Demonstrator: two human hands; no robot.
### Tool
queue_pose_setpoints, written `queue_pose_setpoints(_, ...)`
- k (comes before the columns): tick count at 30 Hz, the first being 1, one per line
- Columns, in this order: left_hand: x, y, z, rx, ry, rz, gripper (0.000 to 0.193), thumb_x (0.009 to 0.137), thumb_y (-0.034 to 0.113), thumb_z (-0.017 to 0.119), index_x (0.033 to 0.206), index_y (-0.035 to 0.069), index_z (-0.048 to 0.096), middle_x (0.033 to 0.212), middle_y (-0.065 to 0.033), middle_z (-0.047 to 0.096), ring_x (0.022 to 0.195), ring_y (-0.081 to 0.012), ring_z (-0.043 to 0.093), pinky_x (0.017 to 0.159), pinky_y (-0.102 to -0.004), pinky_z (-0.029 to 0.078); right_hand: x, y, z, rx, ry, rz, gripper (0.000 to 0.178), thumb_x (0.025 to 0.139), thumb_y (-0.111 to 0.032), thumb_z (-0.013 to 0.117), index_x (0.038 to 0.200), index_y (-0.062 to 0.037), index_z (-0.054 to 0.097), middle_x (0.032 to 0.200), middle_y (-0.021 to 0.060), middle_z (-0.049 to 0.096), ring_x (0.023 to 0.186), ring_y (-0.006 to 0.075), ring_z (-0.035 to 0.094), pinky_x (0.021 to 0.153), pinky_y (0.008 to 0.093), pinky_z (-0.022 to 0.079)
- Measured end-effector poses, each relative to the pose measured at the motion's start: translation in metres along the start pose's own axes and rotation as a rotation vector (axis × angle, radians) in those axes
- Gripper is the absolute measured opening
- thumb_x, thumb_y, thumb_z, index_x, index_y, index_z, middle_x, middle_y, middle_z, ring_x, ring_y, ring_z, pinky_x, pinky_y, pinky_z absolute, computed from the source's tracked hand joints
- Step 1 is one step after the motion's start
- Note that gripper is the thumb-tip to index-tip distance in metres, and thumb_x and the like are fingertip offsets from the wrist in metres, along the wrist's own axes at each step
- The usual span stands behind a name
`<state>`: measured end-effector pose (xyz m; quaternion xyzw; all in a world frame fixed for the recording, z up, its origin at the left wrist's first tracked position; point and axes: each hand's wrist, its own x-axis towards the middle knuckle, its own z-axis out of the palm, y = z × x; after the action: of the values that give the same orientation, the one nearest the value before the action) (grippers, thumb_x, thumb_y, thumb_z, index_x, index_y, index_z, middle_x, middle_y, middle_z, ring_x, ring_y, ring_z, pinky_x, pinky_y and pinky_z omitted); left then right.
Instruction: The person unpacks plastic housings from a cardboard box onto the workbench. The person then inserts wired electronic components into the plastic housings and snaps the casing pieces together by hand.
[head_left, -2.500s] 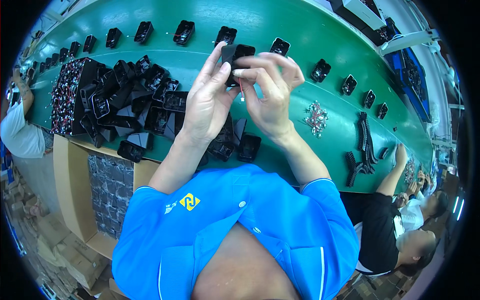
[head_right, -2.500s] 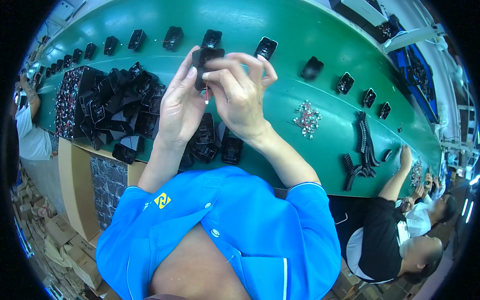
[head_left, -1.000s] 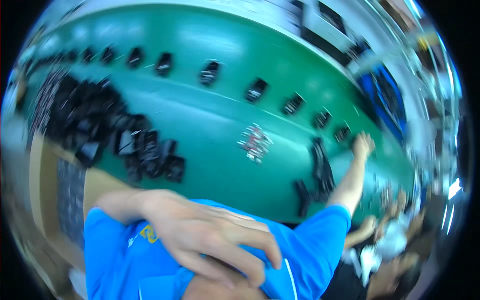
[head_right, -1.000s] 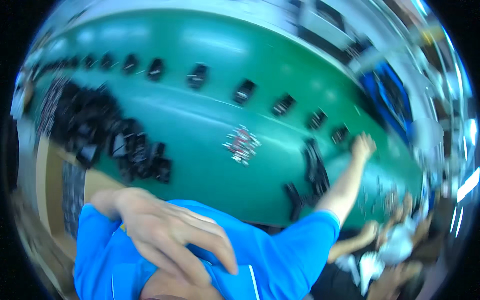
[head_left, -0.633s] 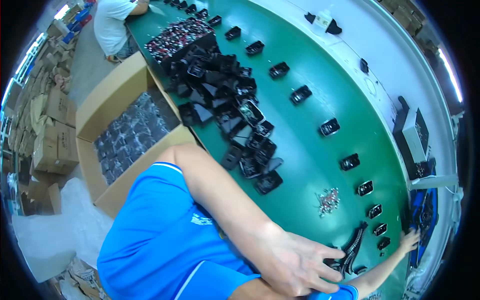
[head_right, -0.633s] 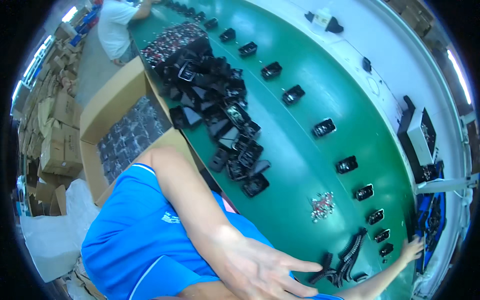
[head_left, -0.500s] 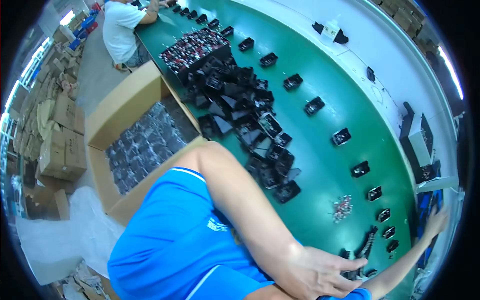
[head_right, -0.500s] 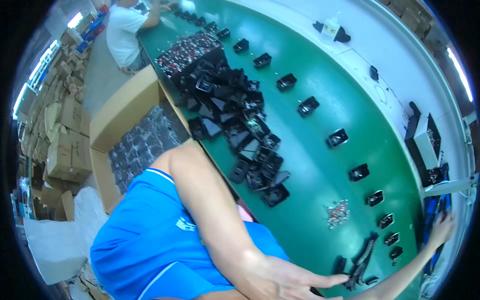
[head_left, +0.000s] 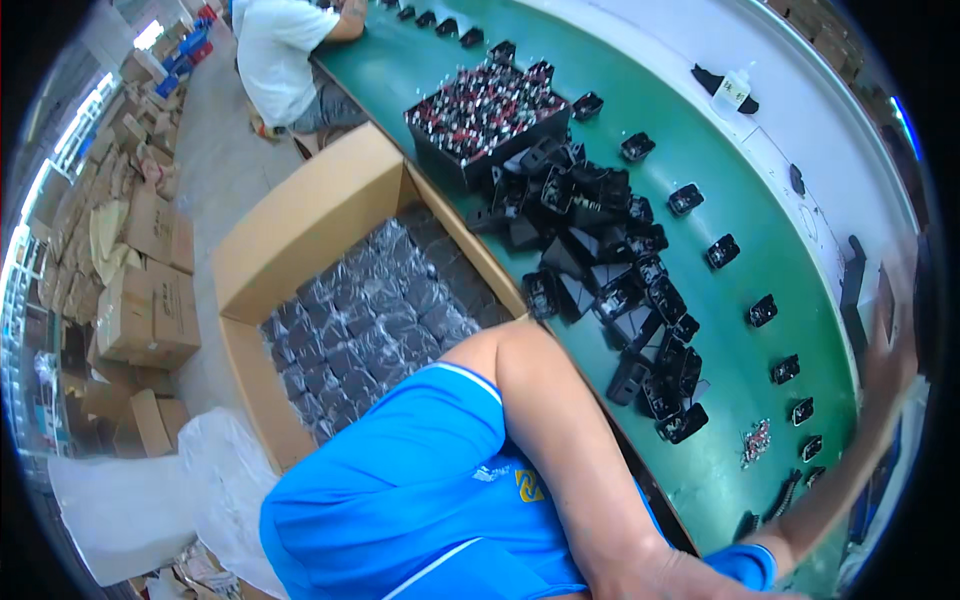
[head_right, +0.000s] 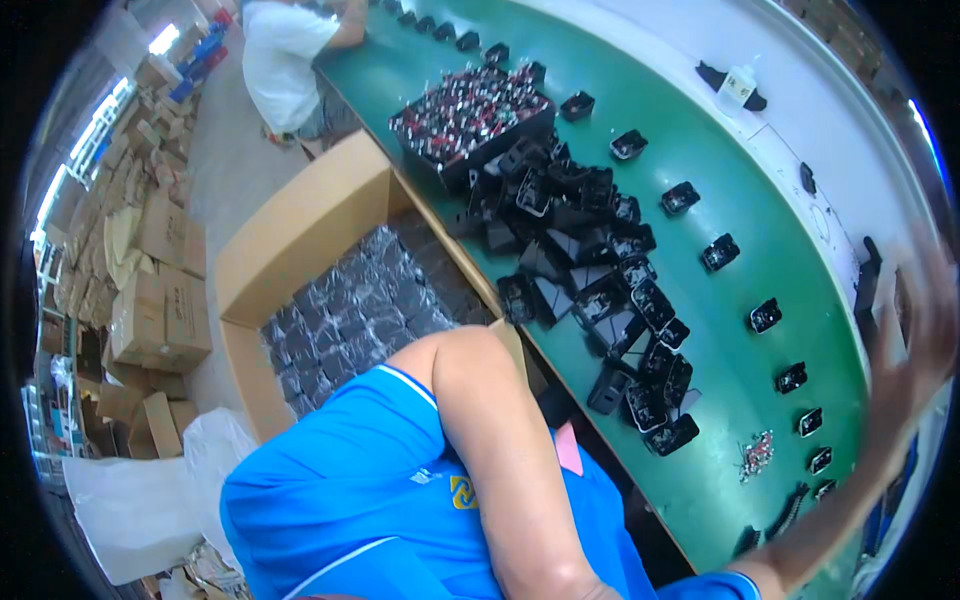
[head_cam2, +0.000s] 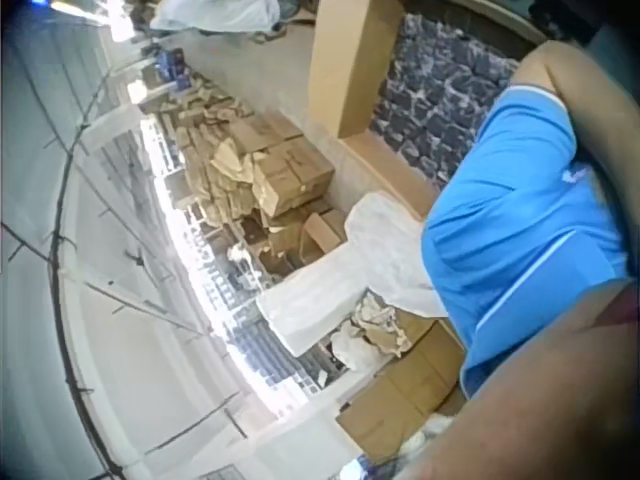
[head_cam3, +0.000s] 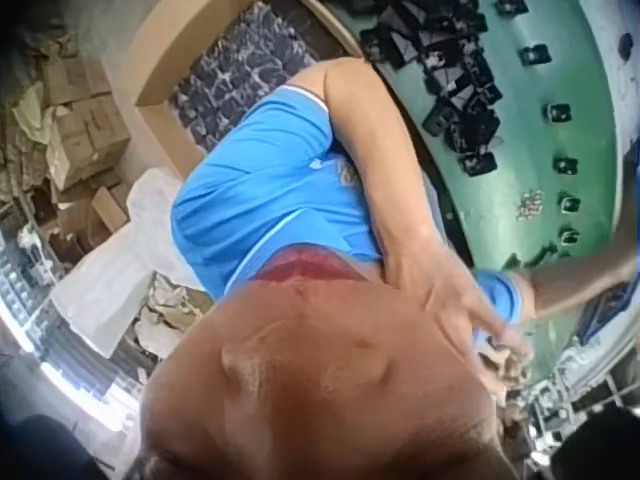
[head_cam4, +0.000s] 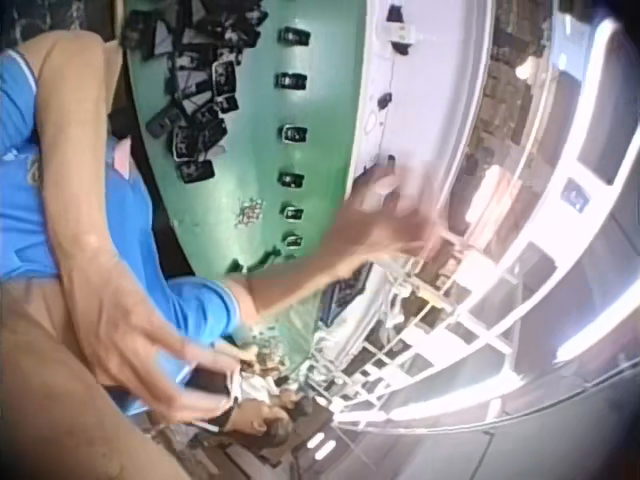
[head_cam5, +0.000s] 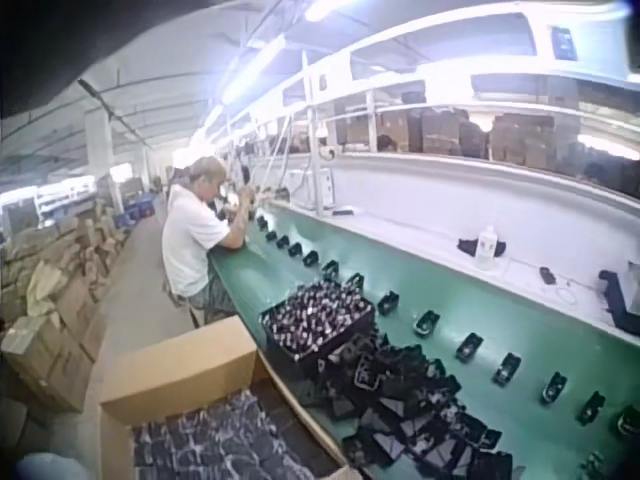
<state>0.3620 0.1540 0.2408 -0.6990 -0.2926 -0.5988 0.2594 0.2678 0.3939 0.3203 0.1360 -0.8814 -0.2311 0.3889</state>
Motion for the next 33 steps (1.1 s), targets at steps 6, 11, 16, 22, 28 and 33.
queue_pose_setpoints(6,-0.012,0.017,-0.030,-0.668,-0.038,-0.231,0.021,0.093,0.010,0.054,0.106,-0.001,0.066,0.122,-0.0164,0.060,0.121,-0.0357,0.053,0.110,-0.0599,0.036,-0.061,-0.112,0.063,0.330,0.067,-0.103,0.025,0.086,-0.015,0.076,0.111,-0.0168,0.073,0.129,0.0021,0.066,0.123,0.0193,0.056,0.112,0.0377,0.035)
queue_pose_setpoints(11,-0.073,0.013,-0.057,-0.264,0.213,-0.185,0.020,0.091,0.012,0.063,0.109,0.011,0.071,0.116,-0.0146,0.062,0.121,-0.0329,0.053,0.105,-0.0603,0.039,-0.102,-0.108,0.067,0.465,-0.100,0.198,0.020,0.088,-0.008,0.072,0.108,-0.0139,0.073,0.124,0.0048,0.068,0.118,0.0198,0.059,0.108,0.0366,0.042)
queue_pose_setpoints(16,-0.204,0.046,-0.212,0.225,0.321,-1.022,0.012,0.094,0.011,0.065,0.093,0.001,0.069,0.103,-0.0113,0.070,0.083,-0.0220,0.065,0.077,-0.0311,0.054,-0.122,-0.123,0.084,0.732,-0.144,0.352,0.016,0.090,-0.002,0.068,0.105,-0.0066,0.072,0.117,0.0114,0.070,0.105,0.0213,0.064,0.090,0.0351,0.053)
queue_pose_setpoints(22,-0.354,0.075,-0.247,0.940,0.035,-1.624,0.017,0.090,0.016,0.065,0.093,0.000,0.070,0.093,-0.0103,0.070,0.077,-0.0265,0.065,0.074,-0.0328,0.052,-0.099,-0.218,0.077,1.330,-0.169,0.246,0.013,0.085,-0.005,0.069,0.098,-0.0071,0.071,0.100,0.0130,0.074,0.092,0.0255,0.065,0.086,0.0393,0.053)
queue_pose_setpoints(28,-0.384,0.049,-0.217,0.889,-0.532,-1.454,0.019,0.080,0.017,0.068,0.097,0.007,0.073,0.115,-0.0108,0.068,0.115,-0.0288,0.055,0.101,-0.0457,0.038,-0.080,-0.386,0.097,2.025,-0.331,0.148,0.024,0.080,0.006,0.072,0.103,-0.0011,0.072,0.104,0.0132,0.073,0.090,0.0223,0.065,0.084,0.0336,0.052)
queue_pose_setpoints(33,-0.384,0.045,-0.208,0.798,-0.475,-1.729,0.017,0.083,0.015,0.066,0.098,0.009,0.071,0.118,-0.0104,0.065,0.122,-0.0272,0.050,0.100,-0.0442,0.036,-0.090,-0.441,0.122,1.740,-0.214,-0.241,0.013,0.088,-0.009,0.071,0.101,-0.0054,0.074,0.099,0.0040,0.072,0.085,0.0174,0.062,0.082,0.0307,0.047)
